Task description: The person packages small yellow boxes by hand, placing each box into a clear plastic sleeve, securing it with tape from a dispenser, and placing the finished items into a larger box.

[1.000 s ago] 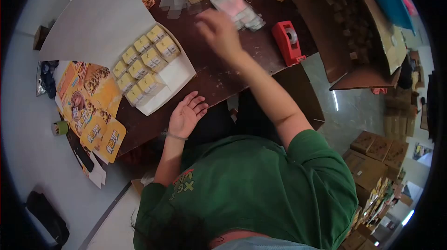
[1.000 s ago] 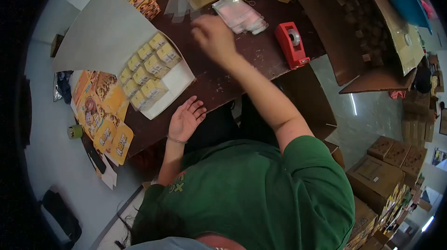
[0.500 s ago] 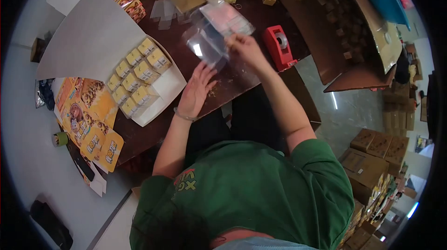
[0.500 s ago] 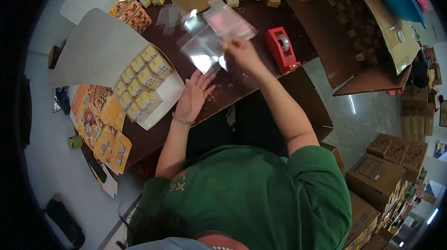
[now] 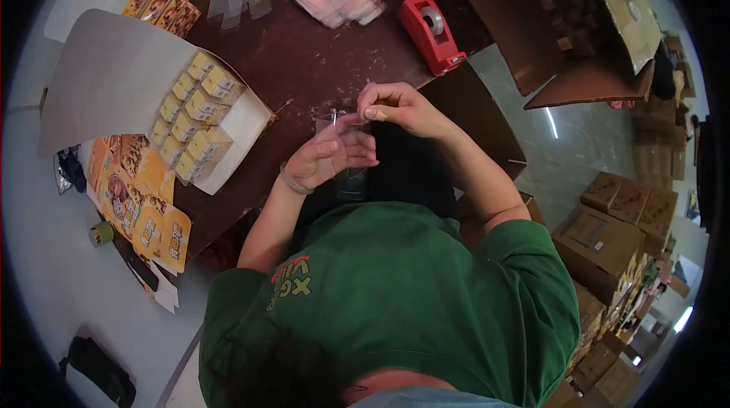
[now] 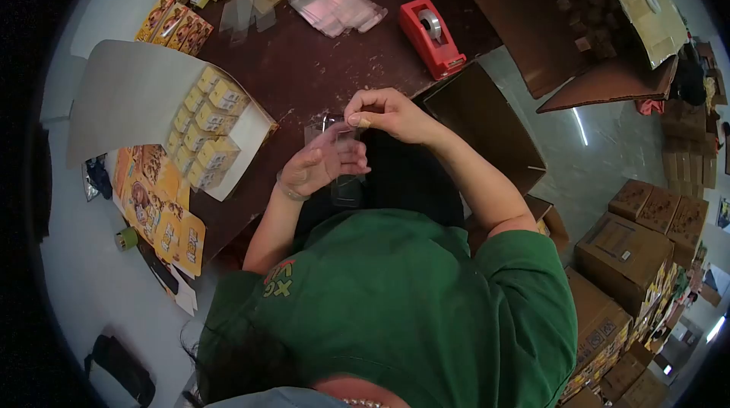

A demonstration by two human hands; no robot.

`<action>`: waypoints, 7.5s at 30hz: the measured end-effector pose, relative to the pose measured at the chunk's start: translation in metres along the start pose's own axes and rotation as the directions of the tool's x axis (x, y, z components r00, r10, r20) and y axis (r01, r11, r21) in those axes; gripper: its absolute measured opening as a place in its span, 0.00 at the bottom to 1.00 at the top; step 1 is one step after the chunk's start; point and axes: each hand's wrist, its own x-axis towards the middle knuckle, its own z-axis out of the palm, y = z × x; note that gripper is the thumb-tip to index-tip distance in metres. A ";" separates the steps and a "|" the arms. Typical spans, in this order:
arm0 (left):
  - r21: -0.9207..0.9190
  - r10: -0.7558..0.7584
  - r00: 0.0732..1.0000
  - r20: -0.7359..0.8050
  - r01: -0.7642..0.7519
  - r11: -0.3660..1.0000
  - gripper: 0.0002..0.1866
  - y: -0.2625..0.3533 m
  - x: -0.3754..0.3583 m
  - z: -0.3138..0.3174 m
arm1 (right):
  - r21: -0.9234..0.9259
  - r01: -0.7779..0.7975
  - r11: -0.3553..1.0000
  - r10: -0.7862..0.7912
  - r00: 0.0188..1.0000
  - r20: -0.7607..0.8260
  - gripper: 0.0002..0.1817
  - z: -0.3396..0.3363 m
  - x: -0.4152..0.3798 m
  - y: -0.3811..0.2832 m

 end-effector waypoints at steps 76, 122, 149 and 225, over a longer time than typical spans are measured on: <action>0.164 0.214 0.797 -0.565 -0.146 0.976 0.17 0.034 0.045 -0.017 | -0.745 -0.379 0.549 -0.125 0.844 -0.522 0.31 -0.301 0.254 -0.049; -0.192 0.080 0.912 -0.403 -0.170 0.967 0.18 0.020 -0.011 -0.026 | -0.789 -0.047 0.613 -0.587 0.641 -0.495 0.19 -0.227 0.075 -0.050; 0.282 0.191 0.932 -0.308 -0.102 0.954 0.30 0.039 0.089 0.013 | 0.663 0.147 0.734 0.059 0.959 -0.278 0.18 -0.094 0.018 -0.040; 0.331 0.447 0.617 -0.647 -0.300 0.894 0.28 0.011 0.014 0.016 | 0.011 0.160 0.987 -0.158 0.983 -0.091 0.32 0.018 -0.041 -0.052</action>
